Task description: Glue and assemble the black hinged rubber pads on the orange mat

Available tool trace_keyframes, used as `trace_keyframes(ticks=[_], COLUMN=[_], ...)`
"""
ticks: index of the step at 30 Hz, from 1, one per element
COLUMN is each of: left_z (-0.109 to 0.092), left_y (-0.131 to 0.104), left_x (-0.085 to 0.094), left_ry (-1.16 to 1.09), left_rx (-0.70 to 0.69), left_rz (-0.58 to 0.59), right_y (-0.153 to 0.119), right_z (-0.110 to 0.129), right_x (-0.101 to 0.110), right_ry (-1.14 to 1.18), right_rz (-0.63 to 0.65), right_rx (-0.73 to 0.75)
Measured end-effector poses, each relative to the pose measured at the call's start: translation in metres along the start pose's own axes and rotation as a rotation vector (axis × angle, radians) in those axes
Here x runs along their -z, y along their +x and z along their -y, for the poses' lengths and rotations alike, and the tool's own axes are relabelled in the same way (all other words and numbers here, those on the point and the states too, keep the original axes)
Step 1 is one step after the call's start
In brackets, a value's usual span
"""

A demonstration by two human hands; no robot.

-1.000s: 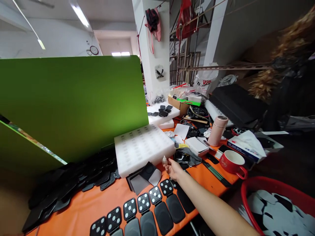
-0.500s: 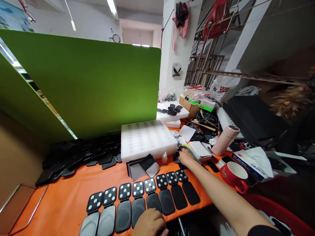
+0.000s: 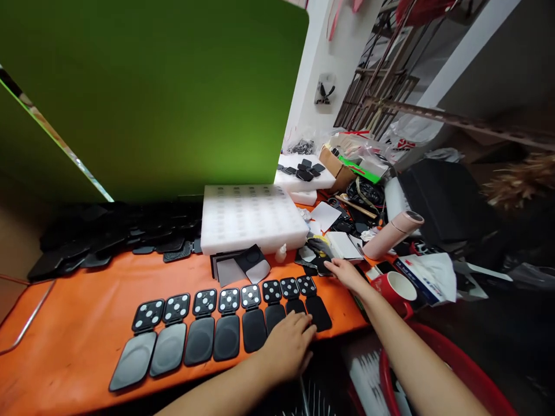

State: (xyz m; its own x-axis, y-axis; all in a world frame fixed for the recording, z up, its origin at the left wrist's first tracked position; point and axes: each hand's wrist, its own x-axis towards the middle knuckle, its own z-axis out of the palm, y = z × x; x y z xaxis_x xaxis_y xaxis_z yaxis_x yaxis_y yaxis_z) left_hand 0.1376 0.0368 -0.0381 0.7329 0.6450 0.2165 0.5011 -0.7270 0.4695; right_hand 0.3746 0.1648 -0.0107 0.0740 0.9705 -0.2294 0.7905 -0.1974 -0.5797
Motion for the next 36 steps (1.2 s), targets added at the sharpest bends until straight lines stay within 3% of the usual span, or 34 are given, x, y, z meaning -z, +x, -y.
trace_keyframes(ticks=[3, 7, 16, 26, 36], left_z=[-0.002, -0.005, -0.001, 0.001, 0.000], left_y=[0.015, 0.029, 0.025, 0.026, 0.027], left_x=[-0.016, -0.026, -0.039, -0.044, -0.041], left_ry=[0.076, 0.178, 0.307, 0.315, 0.312], left_rx=[0.033, 0.049, 0.008, 0.004, 0.015], left_rz=[0.074, 0.201, 0.175, 0.150, 0.153], right_y=[-0.029, -0.042, -0.023, -0.018, -0.013], right_z=[-0.014, -0.012, -0.012, -0.011, -0.002], right_x=[-0.007, -0.022, -0.047, -0.050, -0.042], right_ry=[0.362, 0.493, 0.369, 0.159, 0.017], right_rz=[0.094, 0.136, 0.242, 0.187, 0.257], right_rx=[-0.034, -0.019, 0.105, 0.171, 0.154])
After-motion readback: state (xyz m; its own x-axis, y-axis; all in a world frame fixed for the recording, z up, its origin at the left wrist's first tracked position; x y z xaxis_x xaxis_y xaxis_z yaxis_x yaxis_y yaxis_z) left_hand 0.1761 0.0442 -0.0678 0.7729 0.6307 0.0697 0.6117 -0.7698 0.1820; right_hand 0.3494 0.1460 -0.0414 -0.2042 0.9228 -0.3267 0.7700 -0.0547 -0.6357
